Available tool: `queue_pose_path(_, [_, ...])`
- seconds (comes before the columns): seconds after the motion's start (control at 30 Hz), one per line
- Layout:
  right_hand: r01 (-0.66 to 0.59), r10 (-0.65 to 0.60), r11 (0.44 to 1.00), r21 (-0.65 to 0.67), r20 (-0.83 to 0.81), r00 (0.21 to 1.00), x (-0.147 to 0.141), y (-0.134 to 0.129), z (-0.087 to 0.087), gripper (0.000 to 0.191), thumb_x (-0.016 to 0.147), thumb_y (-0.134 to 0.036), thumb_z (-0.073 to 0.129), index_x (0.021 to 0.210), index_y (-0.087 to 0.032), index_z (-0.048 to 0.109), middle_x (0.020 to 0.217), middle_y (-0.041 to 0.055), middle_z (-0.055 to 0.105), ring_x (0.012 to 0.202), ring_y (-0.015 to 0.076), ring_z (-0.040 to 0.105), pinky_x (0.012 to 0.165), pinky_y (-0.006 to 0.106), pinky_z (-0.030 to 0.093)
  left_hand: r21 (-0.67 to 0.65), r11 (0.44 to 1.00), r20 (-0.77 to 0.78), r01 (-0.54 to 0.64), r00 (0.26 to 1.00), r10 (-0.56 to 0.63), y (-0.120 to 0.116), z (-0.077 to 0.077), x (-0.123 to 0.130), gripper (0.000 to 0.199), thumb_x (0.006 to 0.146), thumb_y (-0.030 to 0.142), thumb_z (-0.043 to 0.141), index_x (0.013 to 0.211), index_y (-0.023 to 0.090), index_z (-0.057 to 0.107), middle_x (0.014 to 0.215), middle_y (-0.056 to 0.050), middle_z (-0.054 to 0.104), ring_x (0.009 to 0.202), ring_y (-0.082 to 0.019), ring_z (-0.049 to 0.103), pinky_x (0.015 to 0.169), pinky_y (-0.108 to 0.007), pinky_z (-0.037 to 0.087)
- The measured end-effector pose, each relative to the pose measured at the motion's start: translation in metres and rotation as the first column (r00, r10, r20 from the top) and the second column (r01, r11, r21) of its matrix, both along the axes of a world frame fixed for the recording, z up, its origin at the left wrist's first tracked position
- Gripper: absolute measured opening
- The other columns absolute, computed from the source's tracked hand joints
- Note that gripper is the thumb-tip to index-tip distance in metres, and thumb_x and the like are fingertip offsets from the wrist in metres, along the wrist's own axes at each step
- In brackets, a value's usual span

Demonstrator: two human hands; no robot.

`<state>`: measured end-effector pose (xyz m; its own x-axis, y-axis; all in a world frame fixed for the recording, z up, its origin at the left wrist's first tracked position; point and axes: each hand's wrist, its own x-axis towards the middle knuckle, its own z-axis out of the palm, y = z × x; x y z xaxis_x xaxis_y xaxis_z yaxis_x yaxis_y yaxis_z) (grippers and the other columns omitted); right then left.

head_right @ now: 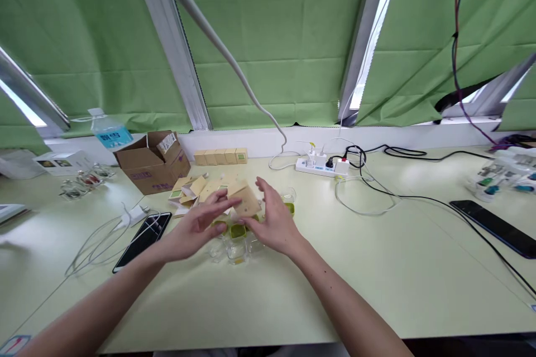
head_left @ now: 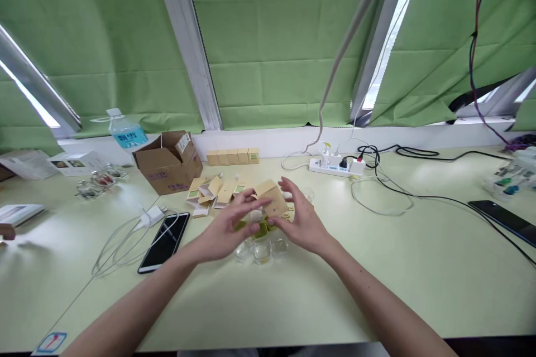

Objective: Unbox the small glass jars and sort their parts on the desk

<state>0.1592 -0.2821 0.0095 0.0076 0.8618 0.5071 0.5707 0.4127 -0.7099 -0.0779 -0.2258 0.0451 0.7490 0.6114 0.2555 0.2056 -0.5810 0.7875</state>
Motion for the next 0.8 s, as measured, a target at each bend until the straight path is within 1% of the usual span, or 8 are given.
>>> queue_pose_path(0.13, [-0.17,0.142,0.976,-0.135,-0.194,0.971,-0.016,0.0,0.006,0.077,0.086,-0.036,0.078,0.152,-0.03,0.039,0.137,0.0098,0.064,0.116,0.0252,0.066,0.097,0.044,0.057,-0.081,0.997,0.092,-0.001,0.996,0.009,-0.014,-0.023,-0.004,0.055,0.101,0.042,0.064,0.155,0.036,0.055,0.167,-0.01,0.039,0.164,-0.035,0.012,0.123,-0.052,0.04])
queue_pose_path(0.23, [-0.257,0.193,0.954,-0.152,-0.345,0.919,-0.016,-0.002,0.003,0.071,0.085,-0.036,0.08,0.145,-0.027,0.043,0.132,0.01,0.063,0.114,0.0245,0.065,0.094,0.041,0.057,-0.02,1.0,0.199,-0.021,0.98,0.025,-0.01,-0.031,-0.006,0.06,0.104,0.04,0.06,0.162,0.041,0.043,0.167,-0.009,0.037,0.152,-0.031,0.038,0.123,-0.052,0.04])
queue_pose_path(0.4, [-0.608,0.422,0.782,-0.136,-0.603,0.677,-0.006,-0.005,-0.001,0.059,0.086,-0.045,0.08,0.134,-0.024,0.053,0.129,0.0092,0.064,0.113,0.0239,0.065,0.092,0.036,0.057,0.14,0.988,0.179,-0.071,0.983,0.045,0.0,-0.015,-0.007,0.064,0.103,0.035,0.063,0.162,0.041,0.04,0.158,-0.011,0.046,0.13,-0.025,0.054,0.108,-0.042,0.051])
queue_pose_path(0.5, [-0.681,0.451,0.72,-0.132,-0.657,0.604,-0.003,-0.004,0.001,0.055,0.089,-0.047,0.078,0.133,-0.024,0.055,0.129,0.0088,0.065,0.113,0.0234,0.067,0.094,0.036,0.057,0.159,0.987,0.047,-0.007,0.999,0.0,0.006,-0.002,-0.003,0.069,0.1,0.036,0.067,0.163,0.04,0.039,0.152,-0.011,0.054,0.124,-0.025,0.058,0.101,-0.04,0.053])
queue_pose_path(0.57, [-0.645,0.417,0.751,-0.145,-0.653,0.632,-0.004,-0.005,0.001,0.053,0.091,-0.049,0.075,0.133,-0.025,0.053,0.128,0.009,0.065,0.111,0.0231,0.068,0.093,0.038,0.058,0.12,0.993,0.025,-0.012,1.0,0.009,0.007,0.0,0.003,0.062,0.1,0.038,0.066,0.159,0.037,0.046,0.144,-0.011,0.059,0.12,-0.025,0.06,0.099,-0.038,0.055])
queue_pose_path(0.67, [-0.444,0.3,0.882,-0.156,-0.541,0.786,-0.008,-0.008,-0.001,0.05,0.096,-0.052,0.067,0.135,-0.027,0.048,0.13,0.0105,0.064,0.107,0.023,0.069,0.088,0.041,0.061,0.017,0.99,0.122,-0.14,0.983,0.137,0.007,-0.009,0.013,0.049,0.098,0.042,0.068,0.145,0.03,0.061,0.133,-0.012,0.062,0.114,-0.024,0.062,0.091,-0.035,0.059])
queue_pose_path(0.73, [-0.244,0.2,0.963,-0.111,-0.308,0.93,-0.013,-0.012,-0.003,0.056,0.093,-0.048,0.072,0.139,-0.028,0.047,0.138,0.0124,0.06,0.117,0.0264,0.066,0.092,0.045,0.061,-0.066,0.967,0.175,-0.247,0.951,0.255,0.005,-0.021,0.019,0.048,0.095,0.046,0.07,0.138,0.025,0.065,0.131,-0.013,0.061,0.108,-0.023,0.062,0.084,-0.034,0.061])
queue_pose_path(0.8, [-0.083,0.083,0.996,0.017,0.006,0.997,-0.02,-0.016,-0.007,0.07,0.085,-0.041,0.081,0.144,-0.027,0.047,0.145,0.0145,0.056,0.13,0.0328,0.058,0.102,0.053,0.058,-0.138,0.938,0.189,-0.318,0.921,0.34,0.002,-0.032,0.024,0.05,0.092,0.049,0.072,0.135,0.023,0.065,0.134,-0.013,0.059,0.105,-0.022,0.061,0.078,-0.033,0.061])
